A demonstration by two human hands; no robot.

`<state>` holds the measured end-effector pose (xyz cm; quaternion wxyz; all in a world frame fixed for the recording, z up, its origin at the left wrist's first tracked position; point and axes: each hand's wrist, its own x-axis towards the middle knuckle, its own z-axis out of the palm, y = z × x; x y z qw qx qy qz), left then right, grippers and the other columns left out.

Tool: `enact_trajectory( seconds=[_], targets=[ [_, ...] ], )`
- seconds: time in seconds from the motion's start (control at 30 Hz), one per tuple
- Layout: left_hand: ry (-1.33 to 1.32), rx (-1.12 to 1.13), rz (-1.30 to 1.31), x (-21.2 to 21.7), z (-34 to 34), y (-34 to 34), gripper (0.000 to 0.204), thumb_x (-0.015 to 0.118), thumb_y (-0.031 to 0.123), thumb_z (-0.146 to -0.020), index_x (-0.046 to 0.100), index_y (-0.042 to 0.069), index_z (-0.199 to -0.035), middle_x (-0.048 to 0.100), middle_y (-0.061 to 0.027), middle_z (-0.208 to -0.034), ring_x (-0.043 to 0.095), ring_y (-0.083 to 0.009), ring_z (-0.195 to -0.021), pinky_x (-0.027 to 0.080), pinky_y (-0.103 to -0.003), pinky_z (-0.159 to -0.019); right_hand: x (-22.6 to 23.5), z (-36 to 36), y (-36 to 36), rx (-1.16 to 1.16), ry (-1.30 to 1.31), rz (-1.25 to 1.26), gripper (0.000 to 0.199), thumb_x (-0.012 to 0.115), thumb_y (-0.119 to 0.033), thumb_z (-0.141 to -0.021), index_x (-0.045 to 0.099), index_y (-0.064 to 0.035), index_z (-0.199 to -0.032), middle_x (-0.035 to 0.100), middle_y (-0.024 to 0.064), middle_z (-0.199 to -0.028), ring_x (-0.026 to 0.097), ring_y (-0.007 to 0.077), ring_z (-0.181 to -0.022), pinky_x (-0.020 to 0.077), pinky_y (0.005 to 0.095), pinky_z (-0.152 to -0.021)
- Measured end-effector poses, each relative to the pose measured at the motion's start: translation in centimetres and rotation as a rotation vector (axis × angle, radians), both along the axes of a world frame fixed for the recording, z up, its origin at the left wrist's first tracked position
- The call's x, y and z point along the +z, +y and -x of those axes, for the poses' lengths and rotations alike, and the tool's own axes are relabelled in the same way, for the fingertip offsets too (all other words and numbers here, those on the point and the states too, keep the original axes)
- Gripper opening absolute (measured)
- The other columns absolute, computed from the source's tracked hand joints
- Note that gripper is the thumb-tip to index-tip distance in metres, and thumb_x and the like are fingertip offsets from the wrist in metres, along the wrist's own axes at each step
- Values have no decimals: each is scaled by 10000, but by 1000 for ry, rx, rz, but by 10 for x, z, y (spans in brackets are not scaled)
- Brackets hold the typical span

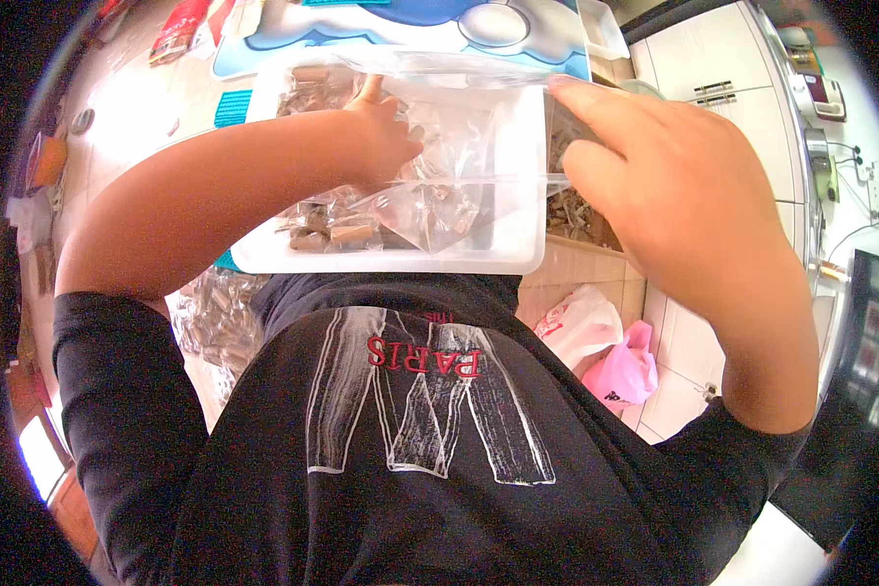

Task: The person picks up small plastic-wrapped parts from a white tray and places them into a large plastic bag by hand.

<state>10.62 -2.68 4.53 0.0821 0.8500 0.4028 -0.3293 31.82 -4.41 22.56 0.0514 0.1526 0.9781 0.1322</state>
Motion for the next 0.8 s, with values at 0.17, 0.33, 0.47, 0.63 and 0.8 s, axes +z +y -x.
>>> enact_trajectory(
  seconds=[0.17, 0.33, 0.47, 0.63, 0.8],
  targets=[
    [-263, -47, 84, 33, -26, 25, 511, 601, 400, -857, 543, 101, -1268, 602, -115, -1217, 512, -294, -1201, 282, -526, -1076, 14, -5, 10, -69, -18, 30, 195, 650, 3, -676, 457, 2, -699, 596, 155, -1238, 600, 292, -740, 474, 360, -625],
    [-1229, 17, 234, 129, 3, 19, 278, 555, 270, -934, 653, 22, -1014, 669, -100, -1015, 645, -184, -951, 506, -314, -808, 9, -51, 32, -289, 24, 189, 227, 659, 44, -643, 447, -13, -698, 574, 150, -1282, 568, 274, -708, 438, 341, -600],
    [-1068, 399, 292, 93, 105, 17, 289, 583, 294, -911, 669, 24, -967, 668, -109, -962, 645, -194, -913, 507, -309, -795, 3, -53, 42, -273, 57, 262, 215, 641, 57, -640, 447, -14, -701, 569, 156, -1291, 557, 269, -700, 432, 327, -599],
    [-418, 306, -102, 6, 59, 9, 522, 687, 442, -772, 635, 41, -1102, 626, -166, -1088, 589, -295, -1041, 461, -415, -908, 11, -68, 40, -340, 51, 247, 189, 597, 69, -643, 440, -17, -704, 565, 183, -1289, 563, 271, -715, 430, 311, -605],
    [-470, 116, -139, -58, -23, -23, 853, 612, 600, -759, 372, 123, -1424, 272, -182, -1504, 287, -392, -1368, 241, -605, -1074, 11, -59, 49, -289, 57, 249, 191, 599, 61, -650, 440, -23, -712, 563, 192, -1290, 557, 263, -710, 426, 305, -601]
  ],
)
